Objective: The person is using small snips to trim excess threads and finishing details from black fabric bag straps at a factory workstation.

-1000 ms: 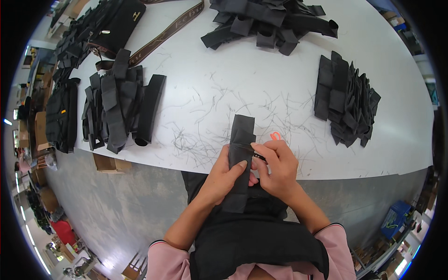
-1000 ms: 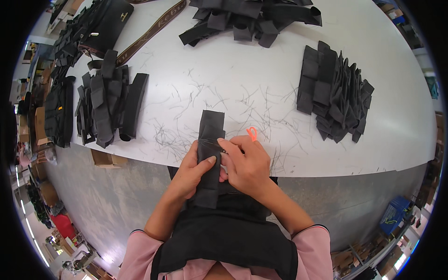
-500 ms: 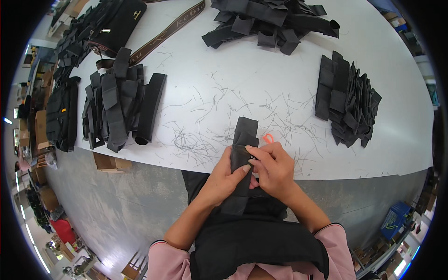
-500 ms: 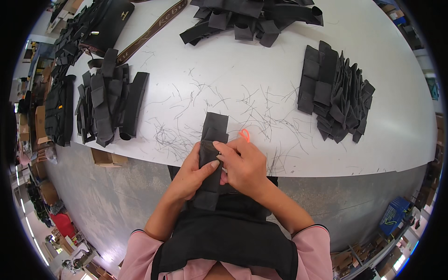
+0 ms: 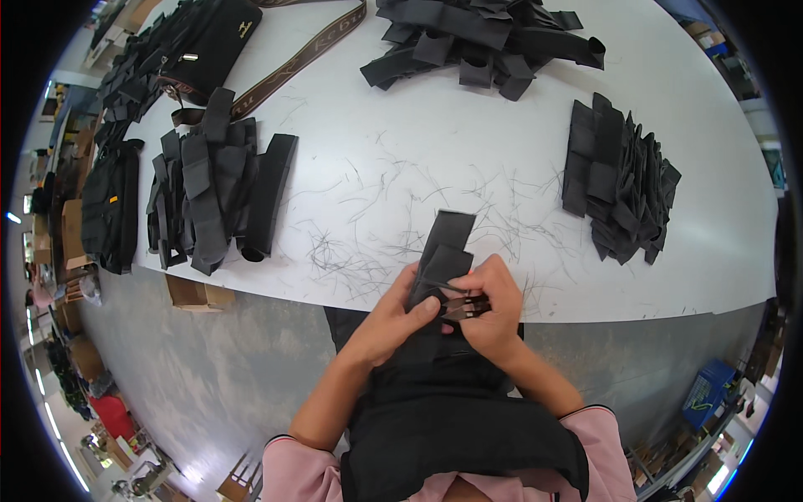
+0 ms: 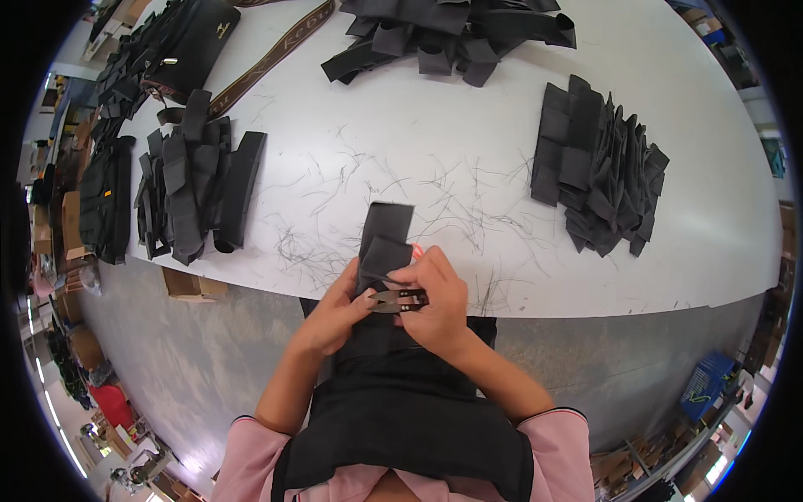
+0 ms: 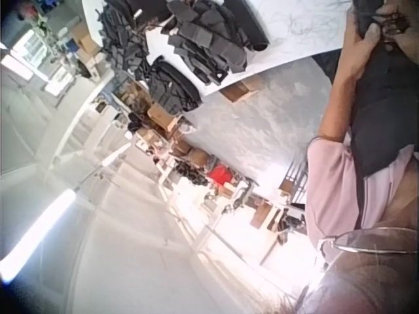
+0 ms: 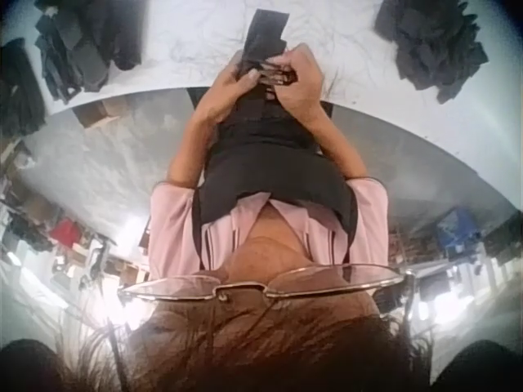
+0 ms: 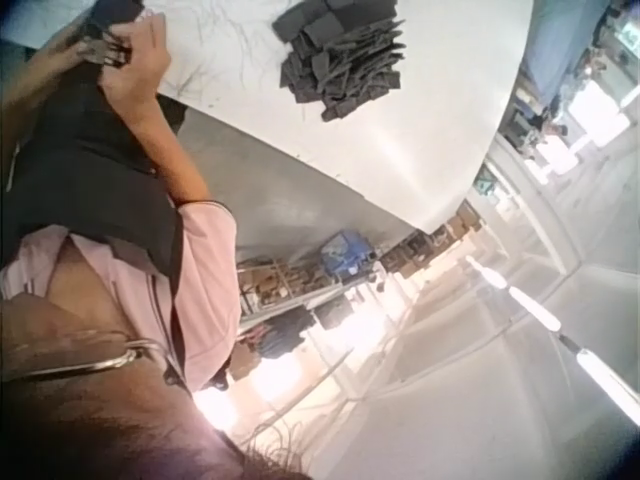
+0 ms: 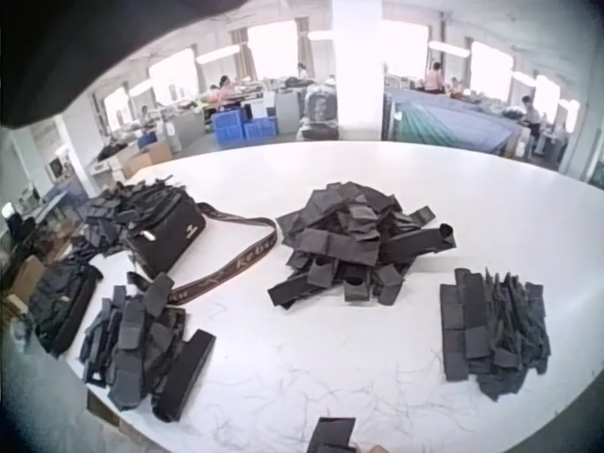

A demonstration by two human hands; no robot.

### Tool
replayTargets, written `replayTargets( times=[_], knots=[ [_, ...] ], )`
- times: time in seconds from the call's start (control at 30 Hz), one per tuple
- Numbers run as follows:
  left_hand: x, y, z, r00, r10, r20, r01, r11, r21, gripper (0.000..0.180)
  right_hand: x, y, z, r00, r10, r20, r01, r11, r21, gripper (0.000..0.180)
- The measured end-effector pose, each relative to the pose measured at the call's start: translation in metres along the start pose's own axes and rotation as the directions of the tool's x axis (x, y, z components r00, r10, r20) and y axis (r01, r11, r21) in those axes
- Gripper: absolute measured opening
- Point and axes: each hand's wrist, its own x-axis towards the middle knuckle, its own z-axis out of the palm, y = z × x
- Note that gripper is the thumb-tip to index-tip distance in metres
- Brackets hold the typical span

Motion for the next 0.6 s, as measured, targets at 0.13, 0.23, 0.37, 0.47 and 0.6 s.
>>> replayTargets(
  times=[0.13,0.23,0.37,0.47,0.6],
  knots=[
    [0.004,-0.019,0.001,0.969,-0.023,-0.246,0.054,0.991,0.119,0.044,-0.015,0.025,0.017,0.999,-0.036,-0.011,0.037,0.996,0.077,0.029],
    [0.003,-0.016,-0.007,0.980,-0.013,-0.199,0.045,0.987,0.156,0.040,-0.014,0.017,0.005,0.937,0.283,0.206,-0.321,0.929,0.184,0.025],
    [0.000,-0.010,-0.007,0.995,0.038,-0.095,-0.012,0.966,0.257,0.033,0.010,-0.003,-0.003,0.982,-0.107,0.155,0.115,0.993,-0.041,0.017],
    [-0.003,-0.003,0.000,1.000,0.016,-0.009,-0.012,0.954,0.301,0.030,0.035,0.014,0.010,0.968,0.089,0.234,-0.071,0.994,-0.083,0.014],
    [-0.004,0.002,-0.012,0.985,-0.167,-0.045,0.172,0.972,0.162,0.034,0.025,-0.001,0.001,0.989,0.119,0.093,-0.121,0.993,0.008,0.026]
  ],
)
